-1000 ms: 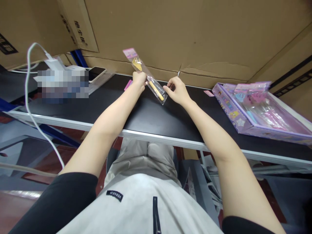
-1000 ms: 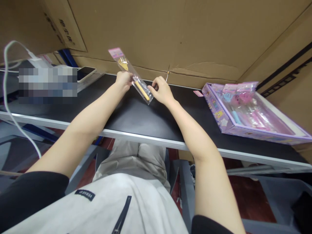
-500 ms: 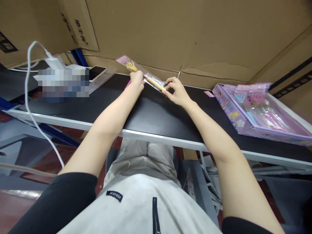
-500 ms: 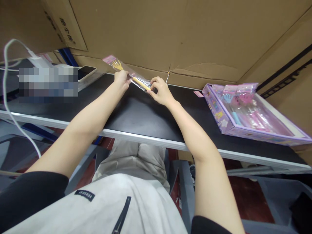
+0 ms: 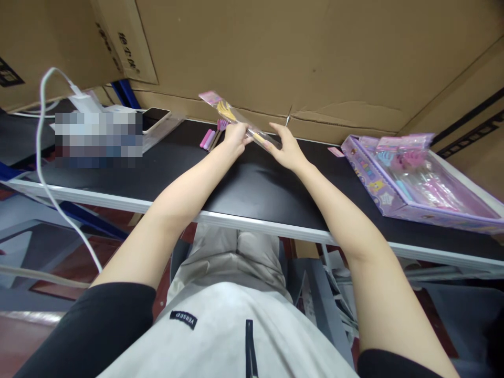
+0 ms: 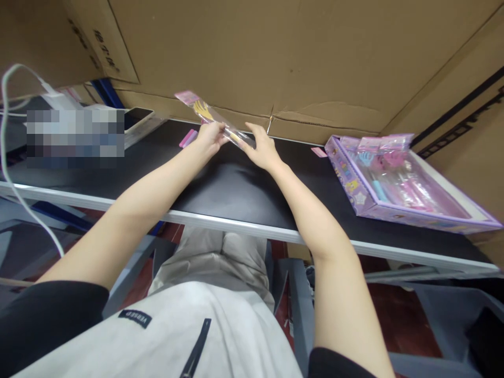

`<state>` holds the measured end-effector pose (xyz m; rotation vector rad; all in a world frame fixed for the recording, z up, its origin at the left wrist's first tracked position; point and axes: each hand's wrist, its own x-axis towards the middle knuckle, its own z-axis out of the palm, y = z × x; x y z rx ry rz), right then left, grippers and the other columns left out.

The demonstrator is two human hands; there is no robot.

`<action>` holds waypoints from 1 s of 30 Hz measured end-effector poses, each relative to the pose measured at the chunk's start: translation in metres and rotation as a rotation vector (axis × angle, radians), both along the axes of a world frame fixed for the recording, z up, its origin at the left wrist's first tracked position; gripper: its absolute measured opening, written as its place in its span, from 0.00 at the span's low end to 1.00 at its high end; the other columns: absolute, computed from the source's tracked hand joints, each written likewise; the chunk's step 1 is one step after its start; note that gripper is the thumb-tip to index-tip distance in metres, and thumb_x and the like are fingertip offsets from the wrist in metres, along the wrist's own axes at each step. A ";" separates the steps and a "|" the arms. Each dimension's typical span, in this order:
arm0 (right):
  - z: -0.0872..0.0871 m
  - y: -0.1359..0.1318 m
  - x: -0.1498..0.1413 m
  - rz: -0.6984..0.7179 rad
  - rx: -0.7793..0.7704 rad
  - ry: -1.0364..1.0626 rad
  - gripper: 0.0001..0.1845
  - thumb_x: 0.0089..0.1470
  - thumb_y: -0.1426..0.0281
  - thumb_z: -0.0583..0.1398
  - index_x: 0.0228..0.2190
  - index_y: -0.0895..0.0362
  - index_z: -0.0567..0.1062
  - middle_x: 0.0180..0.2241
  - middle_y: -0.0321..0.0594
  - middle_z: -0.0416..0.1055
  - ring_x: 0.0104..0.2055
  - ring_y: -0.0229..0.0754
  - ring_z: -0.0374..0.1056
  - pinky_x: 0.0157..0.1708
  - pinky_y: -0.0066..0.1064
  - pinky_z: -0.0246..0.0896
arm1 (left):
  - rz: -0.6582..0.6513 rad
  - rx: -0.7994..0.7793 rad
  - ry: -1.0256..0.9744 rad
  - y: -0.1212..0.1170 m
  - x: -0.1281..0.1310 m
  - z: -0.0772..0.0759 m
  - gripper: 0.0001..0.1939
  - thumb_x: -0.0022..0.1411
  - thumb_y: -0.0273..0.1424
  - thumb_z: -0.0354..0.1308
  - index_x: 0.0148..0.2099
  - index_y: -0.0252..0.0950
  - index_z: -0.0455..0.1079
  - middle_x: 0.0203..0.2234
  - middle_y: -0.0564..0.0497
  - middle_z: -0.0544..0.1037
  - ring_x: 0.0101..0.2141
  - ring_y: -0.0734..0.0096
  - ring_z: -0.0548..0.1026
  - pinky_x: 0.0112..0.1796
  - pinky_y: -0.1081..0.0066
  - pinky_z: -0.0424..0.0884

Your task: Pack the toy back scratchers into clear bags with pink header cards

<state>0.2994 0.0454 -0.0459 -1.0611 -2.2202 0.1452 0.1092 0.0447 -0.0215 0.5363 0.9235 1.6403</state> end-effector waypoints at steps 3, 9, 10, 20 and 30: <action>0.003 -0.006 -0.003 0.031 -0.043 -0.026 0.51 0.66 0.32 0.58 0.76 0.50 0.69 0.75 0.53 0.68 0.75 0.65 0.66 0.76 0.63 0.59 | -0.070 -0.021 0.028 -0.010 0.014 0.000 0.15 0.52 0.16 0.62 0.37 0.40 0.66 0.23 0.56 0.73 0.36 0.64 0.85 0.45 0.70 0.84; 0.013 -0.020 -0.008 0.028 -0.161 -0.058 0.46 0.67 0.43 0.64 0.75 0.55 0.72 0.65 0.50 0.80 0.65 0.63 0.77 0.72 0.58 0.66 | -0.106 -0.014 0.095 -0.014 0.020 -0.005 0.13 0.53 0.15 0.60 0.33 0.39 0.66 0.23 0.57 0.72 0.29 0.73 0.77 0.40 0.76 0.80; 0.014 -0.021 -0.009 0.028 -0.166 -0.053 0.44 0.66 0.45 0.66 0.74 0.55 0.74 0.64 0.49 0.81 0.65 0.63 0.78 0.72 0.58 0.66 | -0.114 -0.016 0.106 -0.014 0.019 -0.006 0.13 0.54 0.15 0.59 0.33 0.39 0.66 0.23 0.57 0.72 0.29 0.73 0.77 0.41 0.75 0.80; 0.047 -0.030 0.004 -0.113 -0.095 -0.055 0.26 0.61 0.71 0.71 0.60 0.53 0.86 0.59 0.48 0.84 0.67 0.66 0.77 0.71 0.62 0.69 | -0.244 -0.057 0.351 -0.025 0.003 -0.001 0.07 0.61 0.25 0.67 0.38 0.39 0.71 0.45 0.38 0.84 0.58 0.46 0.82 0.59 0.49 0.79; 0.157 -0.115 0.121 -0.914 -0.299 -0.414 0.32 0.72 0.72 0.69 0.73 0.57 0.76 0.68 0.61 0.75 0.74 0.60 0.71 0.67 0.49 0.67 | -0.237 0.031 0.797 -0.029 -0.002 -0.007 0.16 0.52 0.13 0.66 0.33 0.40 0.69 0.33 0.49 0.75 0.51 0.54 0.79 0.64 0.55 0.72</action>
